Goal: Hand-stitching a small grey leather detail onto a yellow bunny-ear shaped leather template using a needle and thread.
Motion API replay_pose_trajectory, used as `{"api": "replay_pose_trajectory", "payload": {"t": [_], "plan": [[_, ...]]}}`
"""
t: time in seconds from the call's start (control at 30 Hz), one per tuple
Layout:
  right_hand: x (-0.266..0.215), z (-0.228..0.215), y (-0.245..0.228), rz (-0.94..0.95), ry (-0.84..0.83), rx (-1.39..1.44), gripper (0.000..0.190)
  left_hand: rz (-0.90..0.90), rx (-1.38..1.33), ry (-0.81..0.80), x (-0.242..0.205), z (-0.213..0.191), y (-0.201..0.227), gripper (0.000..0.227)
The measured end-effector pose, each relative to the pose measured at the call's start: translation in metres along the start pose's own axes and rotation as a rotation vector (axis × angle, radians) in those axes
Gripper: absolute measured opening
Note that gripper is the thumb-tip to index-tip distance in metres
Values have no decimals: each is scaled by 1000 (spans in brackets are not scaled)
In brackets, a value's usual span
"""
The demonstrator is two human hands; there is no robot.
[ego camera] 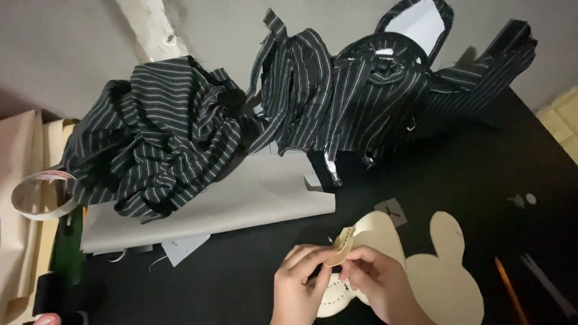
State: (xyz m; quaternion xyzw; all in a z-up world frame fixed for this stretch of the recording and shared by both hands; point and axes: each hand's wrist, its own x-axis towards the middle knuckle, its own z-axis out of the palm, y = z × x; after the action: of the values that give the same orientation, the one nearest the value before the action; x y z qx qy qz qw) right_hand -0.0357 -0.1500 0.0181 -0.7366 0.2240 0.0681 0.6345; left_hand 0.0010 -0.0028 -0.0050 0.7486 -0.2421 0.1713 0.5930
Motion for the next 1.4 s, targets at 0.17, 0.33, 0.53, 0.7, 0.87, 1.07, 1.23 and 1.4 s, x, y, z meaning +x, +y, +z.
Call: {"api": "replay_pose_trajectory", "payload": {"t": [0.17, 0.33, 0.53, 0.7, 0.87, 1.07, 1.23, 1.4], "plan": [[4, -1, 13, -76, 13, 6, 17, 101, 56, -41, -3, 0, -4, 15], [6, -2, 22, -94, 18, 8, 18, 131, 65, -102, -5, -1, 0, 30], [8, -5, 25, -310, -40, 83, 13, -42, -126, -35, 5, -5, 21, 20], [10, -6, 36, -375, 78, 21, 6, -470, -440, -32, -2, -4, 11, 17], [-2, 6, 24, -536, 112, -153, 7, -580, -421, -119, -5, -1, 8, 20], [5, 2, 37, -799, 252, -341, 20, -602, -540, -95, -3, 3, 7, 17], [10, -13, 43, -794, 312, -579, 38, -614, -772, -110, -3, 0, -2, 5], [-5, -18, -2, -651, 571, -435, 69, -675, -853, -206, -2, -14, 0, 7]]}}
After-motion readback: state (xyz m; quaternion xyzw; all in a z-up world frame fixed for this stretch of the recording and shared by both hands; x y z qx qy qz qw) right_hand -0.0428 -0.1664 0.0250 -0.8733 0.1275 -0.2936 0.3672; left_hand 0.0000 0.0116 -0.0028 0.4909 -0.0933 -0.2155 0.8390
